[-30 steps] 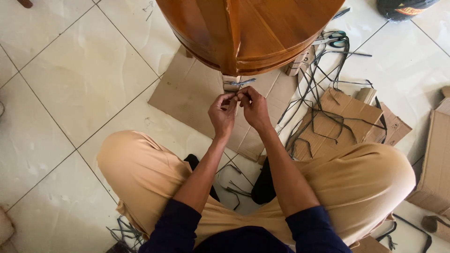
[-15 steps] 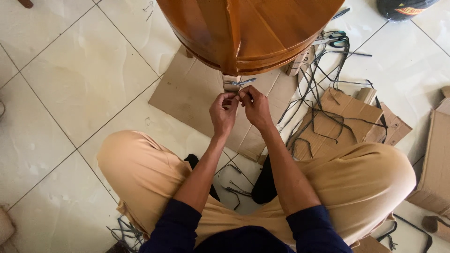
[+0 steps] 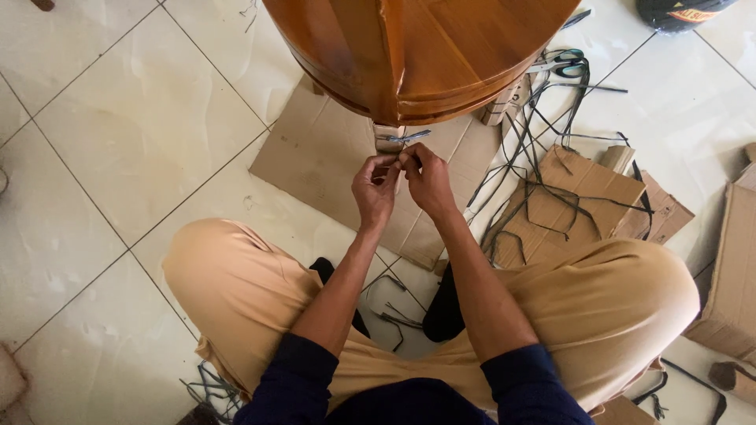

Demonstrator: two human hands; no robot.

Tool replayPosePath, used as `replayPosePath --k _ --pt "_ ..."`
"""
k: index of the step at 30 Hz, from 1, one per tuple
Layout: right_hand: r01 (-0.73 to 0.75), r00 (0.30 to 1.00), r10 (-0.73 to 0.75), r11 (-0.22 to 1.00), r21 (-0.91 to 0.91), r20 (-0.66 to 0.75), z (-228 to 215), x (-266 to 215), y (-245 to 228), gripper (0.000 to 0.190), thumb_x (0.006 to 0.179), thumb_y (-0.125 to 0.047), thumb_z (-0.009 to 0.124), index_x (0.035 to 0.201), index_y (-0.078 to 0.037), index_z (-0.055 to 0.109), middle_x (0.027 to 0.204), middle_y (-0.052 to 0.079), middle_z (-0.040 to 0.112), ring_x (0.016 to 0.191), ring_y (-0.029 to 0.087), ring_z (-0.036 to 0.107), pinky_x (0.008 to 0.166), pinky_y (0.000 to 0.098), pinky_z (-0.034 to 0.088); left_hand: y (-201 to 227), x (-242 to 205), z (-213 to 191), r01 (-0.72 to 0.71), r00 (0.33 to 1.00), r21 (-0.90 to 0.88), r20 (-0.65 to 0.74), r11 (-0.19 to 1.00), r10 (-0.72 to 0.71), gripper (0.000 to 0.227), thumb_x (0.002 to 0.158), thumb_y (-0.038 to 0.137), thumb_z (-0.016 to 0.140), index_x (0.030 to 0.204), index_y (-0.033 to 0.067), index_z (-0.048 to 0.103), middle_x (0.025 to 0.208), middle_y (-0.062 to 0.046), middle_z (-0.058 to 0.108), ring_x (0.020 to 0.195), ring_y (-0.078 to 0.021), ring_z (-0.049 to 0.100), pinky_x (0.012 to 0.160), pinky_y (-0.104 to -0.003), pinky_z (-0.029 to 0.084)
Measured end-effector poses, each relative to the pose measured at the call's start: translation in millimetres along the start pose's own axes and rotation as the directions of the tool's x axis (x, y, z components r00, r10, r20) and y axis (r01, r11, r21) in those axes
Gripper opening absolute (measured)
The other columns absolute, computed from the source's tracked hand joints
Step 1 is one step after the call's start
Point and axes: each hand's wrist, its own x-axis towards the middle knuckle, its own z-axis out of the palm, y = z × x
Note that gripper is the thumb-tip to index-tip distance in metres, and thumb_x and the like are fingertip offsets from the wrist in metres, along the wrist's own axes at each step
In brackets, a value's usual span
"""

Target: Wrapping protective or decorative plastic strips around the leg of a wooden table

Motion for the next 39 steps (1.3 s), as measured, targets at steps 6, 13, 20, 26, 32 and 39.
replayPosePath --k 6,13,20,26,32,39 --pt "-0.056 0.997 0.057 0.998 0.006 -0.059 1.0 -1.0 2.0 0.01 0.101 -0.009 0.068 0.092 -0.007 0.072 0.072 0.006 0.072 0.061 0.018 0.068 0.066 0.0334 0.054 -12.5 8.1 4.5 0.019 1.0 -0.003 0.021 1.0 -0.019 0.007 0.092 0.019 0.078 0.098 0.0162 0.076 0.084 -0.006 0.077 0.076 -0.0142 0.073 0.065 -0.032 0.059" --pt "-0.117 0.971 0.12 0.993 0.026 -0.205 0.2 1.4 -15.0 0.013 0.101 -0.009 0.066 0.09 -0.006 0.072 0.07 0.009 0.072 0.056 0.017 0.067 0.066 0.0304 0.055 -37.5 10.2 2.0 0.07 0.998 -0.086 0.0 0.994 -0.07 0.013 0.096 0.019 0.073 0.102 0.0088 0.069 0.086 -0.011 0.073 0.078 -0.0173 0.07 0.067 -0.034 0.056" --pt "-0.16 0.946 0.154 0.987 0.003 -0.284 2.1 8.2 -3.1 0.012 0.099 -0.009 0.067 0.089 -0.006 0.073 0.067 0.006 0.073 0.054 0.015 0.069 0.063 0.0267 0.055 -56.5 16.9 9.0 0.16 0.983 -0.172 -0.061 0.972 -0.172 0.01 0.097 0.015 0.068 0.099 0.0063 0.063 0.08 -0.007 0.07 0.07 -0.0116 0.064 0.061 -0.026 0.05" --pt "-0.157 0.92 0.158 0.987 0.034 -0.358 9.1 7.0 -6.1 0.015 0.1 -0.006 0.066 0.087 -0.006 0.073 0.064 0.005 0.07 0.051 0.014 0.066 0.06 0.0263 0.054 -62.4 16.2 14.8 0.127 0.977 -0.22 -0.14 0.967 -0.16 0.009 0.095 0.011 0.07 0.097 0.0055 0.063 0.079 -0.007 0.067 0.07 -0.0122 0.065 0.066 -0.028 0.051" --pt "-0.12 0.896 0.104 0.993 -0.01 -0.431 15.2 0.2 -15.2 0.016 0.101 -0.008 0.066 0.086 -0.006 0.072 0.063 0.006 0.07 0.051 0.016 0.066 0.061 0.0283 0.053 -67.1 17.7 20.9 0.137 0.963 -0.228 -0.196 0.964 -0.183 0.011 0.092 0.01 0.071 0.096 0.0034 0.064 0.076 -0.008 0.065 0.066 -0.0142 0.067 0.065 -0.03 0.052" --pt "-0.163 0.881 0.252 0.956 0.244 -0.4 2.8 1.6 4.0 0.021 0.106 -0.017 0.06 0.092 -0.004 0.069 0.073 0.013 0.07 0.055 0.019 0.065 0.053 0.0275 0.05 -69.1 27.0 7.8 0.303 0.937 -0.338 -0.066 0.891 -0.343 0.017 0.089 0.012 0.077 0.1 0.004 0.067 0.08 -0.008 0.069 0.066 -0.0147 0.07 0.057 -0.027 0.05"
